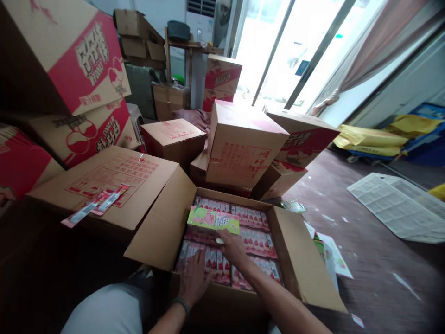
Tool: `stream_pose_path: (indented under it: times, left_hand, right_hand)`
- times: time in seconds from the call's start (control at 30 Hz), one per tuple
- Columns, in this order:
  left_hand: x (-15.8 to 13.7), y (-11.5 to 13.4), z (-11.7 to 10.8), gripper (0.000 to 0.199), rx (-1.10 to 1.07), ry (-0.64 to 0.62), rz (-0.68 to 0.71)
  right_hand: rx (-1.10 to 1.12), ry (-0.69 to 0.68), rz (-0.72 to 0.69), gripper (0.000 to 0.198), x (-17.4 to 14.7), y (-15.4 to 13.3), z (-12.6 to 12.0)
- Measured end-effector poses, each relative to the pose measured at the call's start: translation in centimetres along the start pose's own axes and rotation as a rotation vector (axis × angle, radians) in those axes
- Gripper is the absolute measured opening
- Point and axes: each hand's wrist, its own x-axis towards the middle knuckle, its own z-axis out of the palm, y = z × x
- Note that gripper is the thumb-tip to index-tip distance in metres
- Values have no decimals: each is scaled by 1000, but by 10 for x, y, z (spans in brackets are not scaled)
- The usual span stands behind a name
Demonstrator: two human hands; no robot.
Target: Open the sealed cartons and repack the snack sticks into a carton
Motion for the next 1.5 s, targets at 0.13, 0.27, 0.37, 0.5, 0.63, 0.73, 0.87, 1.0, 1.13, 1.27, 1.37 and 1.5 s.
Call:
stream_pose_path:
  times: [0.13,0.27,0.37,0.5,0.63,0.73,0.87,1.0,1.13,1.27,1.37,1.5]
  left_hand:
    - [-1,0,1,60,-27,44,17]
    - [-2,-5,3,59,-95,132,39]
    - [0,-8,-5,74,-205,380,32]
    - [5,-9,-19,107,-322,470,56]
    - [7,-10,-17,110,-423,168,148]
    - [5,-10,-13,107,-487,80,129]
    - [4,-8,-14,97,-516,120,90]
    - [6,-8,-13,82,-545,150,75]
    - [8,-12,-11,74,-554,160,95]
    - [7,-12,-15,75,-547,148,111]
    - [5,-8,-20,76,-540,114,87]
    - [5,-5,-22,71,-516,103,94]
  right_hand:
    - [-101,-23,53,100,37,3,-32]
    - [-111,-172,70,88,66,10,-48]
    - [-99,-165,22,77,41,15,-49]
    - [-64,-217,-31,84,-28,23,-43]
    - [19,-217,23,95,-73,25,-42]
    - [76,-141,-9,54,-80,12,-49]
    - [-29,-248,-126,36,-71,-23,-59]
    - [-166,-320,-176,30,-56,-57,-58]
    - [-209,-346,-162,31,-43,-70,-50]
    - [-238,-375,-109,30,-44,-49,-48]
    - [-274,-391,-19,30,-59,-6,-55]
    - [-298,-395,92,30,-90,59,-74]
